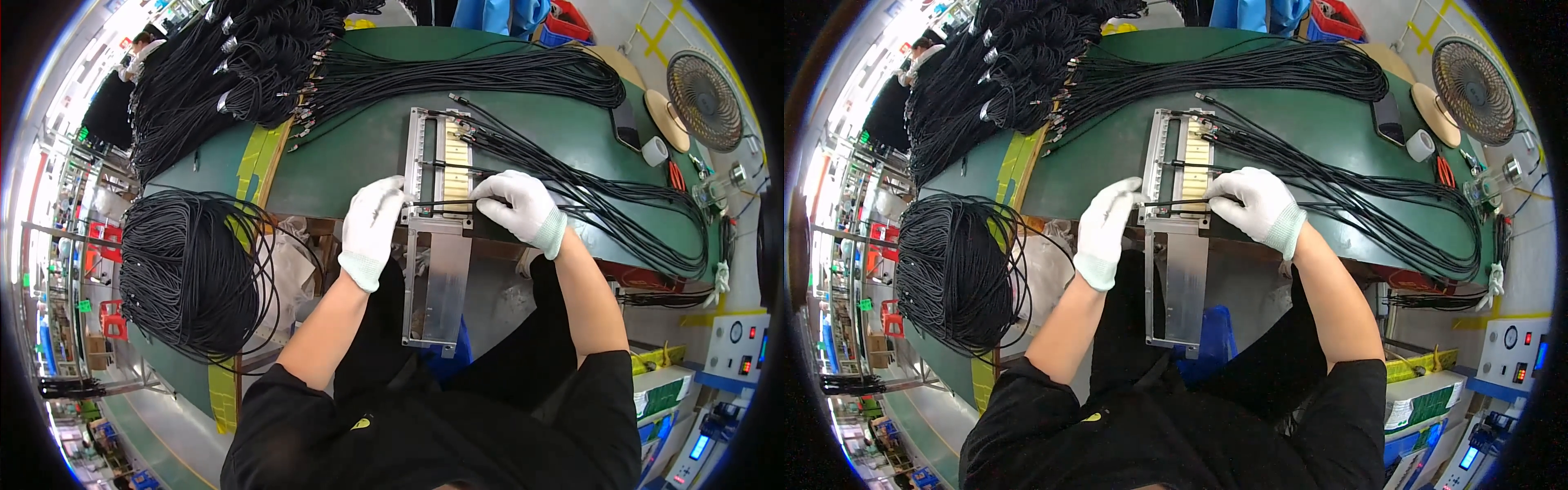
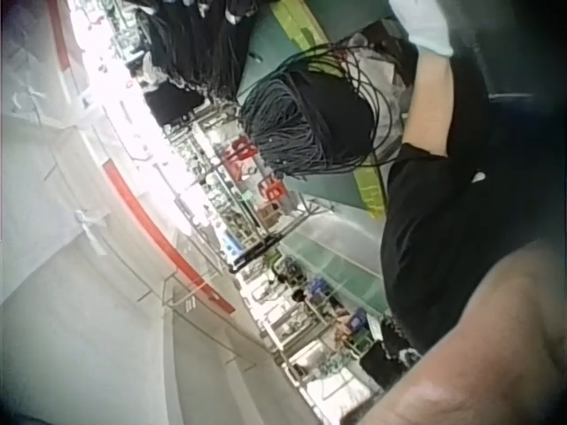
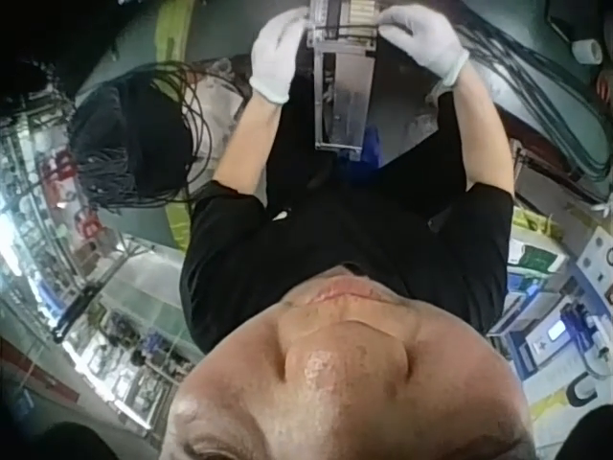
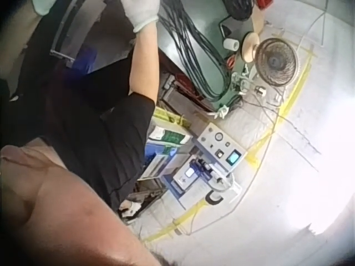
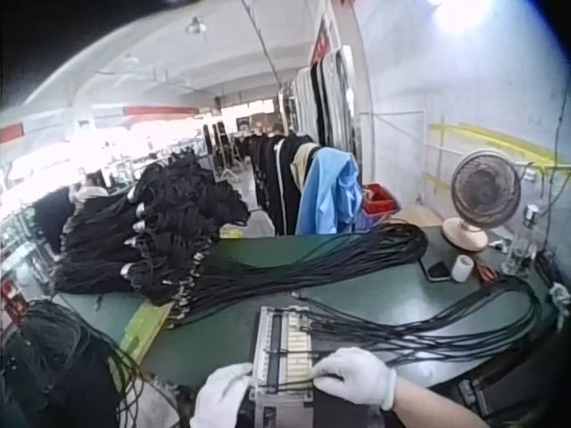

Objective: The person assembles wiring harnesses by inserting terminals into a metal fixture, then tests them using an automatic tester machine.

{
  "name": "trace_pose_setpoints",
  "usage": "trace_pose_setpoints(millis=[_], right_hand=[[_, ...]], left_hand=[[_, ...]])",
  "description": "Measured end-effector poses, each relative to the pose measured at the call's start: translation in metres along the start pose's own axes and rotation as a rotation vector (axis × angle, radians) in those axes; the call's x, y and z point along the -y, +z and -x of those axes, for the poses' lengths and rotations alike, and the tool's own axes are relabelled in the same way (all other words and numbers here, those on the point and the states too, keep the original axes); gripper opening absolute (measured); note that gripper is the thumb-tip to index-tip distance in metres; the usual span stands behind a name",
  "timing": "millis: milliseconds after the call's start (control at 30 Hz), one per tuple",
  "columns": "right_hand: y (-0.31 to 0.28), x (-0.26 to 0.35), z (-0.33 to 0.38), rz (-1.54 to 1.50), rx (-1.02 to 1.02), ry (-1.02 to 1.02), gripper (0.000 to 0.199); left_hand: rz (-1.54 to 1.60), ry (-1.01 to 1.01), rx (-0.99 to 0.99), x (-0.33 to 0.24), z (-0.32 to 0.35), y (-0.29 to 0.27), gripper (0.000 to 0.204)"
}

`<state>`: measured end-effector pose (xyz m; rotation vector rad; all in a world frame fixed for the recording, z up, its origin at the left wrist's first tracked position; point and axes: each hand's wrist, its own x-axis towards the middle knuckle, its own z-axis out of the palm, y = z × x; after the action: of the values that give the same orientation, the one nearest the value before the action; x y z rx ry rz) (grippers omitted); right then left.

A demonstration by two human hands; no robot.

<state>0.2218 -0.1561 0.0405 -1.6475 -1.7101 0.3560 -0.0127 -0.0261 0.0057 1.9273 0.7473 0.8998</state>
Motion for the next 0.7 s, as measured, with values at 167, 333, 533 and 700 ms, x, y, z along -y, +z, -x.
trace_pose_setpoints(millis=[167,333,533,700], right_hand=[[0.001,0.001,-0.001,0.086,0.012,-0.017,0.013],[0.012,0.012,-0.001,0.11,0.044,-0.069,0.013],[0.008,0.016,0.007,0.17,0.066,-0.052,0.013],[-0.004,0.014,0.011,0.102,0.09,-0.084,0.015]], left_hand=[[-0.469,0.363,-0.058,-0.023,-0.007,-0.005,0.036],[-0.672,0.564,0.188,-0.051,-0.017,0.023,0.035],[-0.652,0.658,0.263,-0.048,-0.027,0.024,0.018],[-0.649,0.61,0.211,-0.04,-0.022,0.006,0.017]])
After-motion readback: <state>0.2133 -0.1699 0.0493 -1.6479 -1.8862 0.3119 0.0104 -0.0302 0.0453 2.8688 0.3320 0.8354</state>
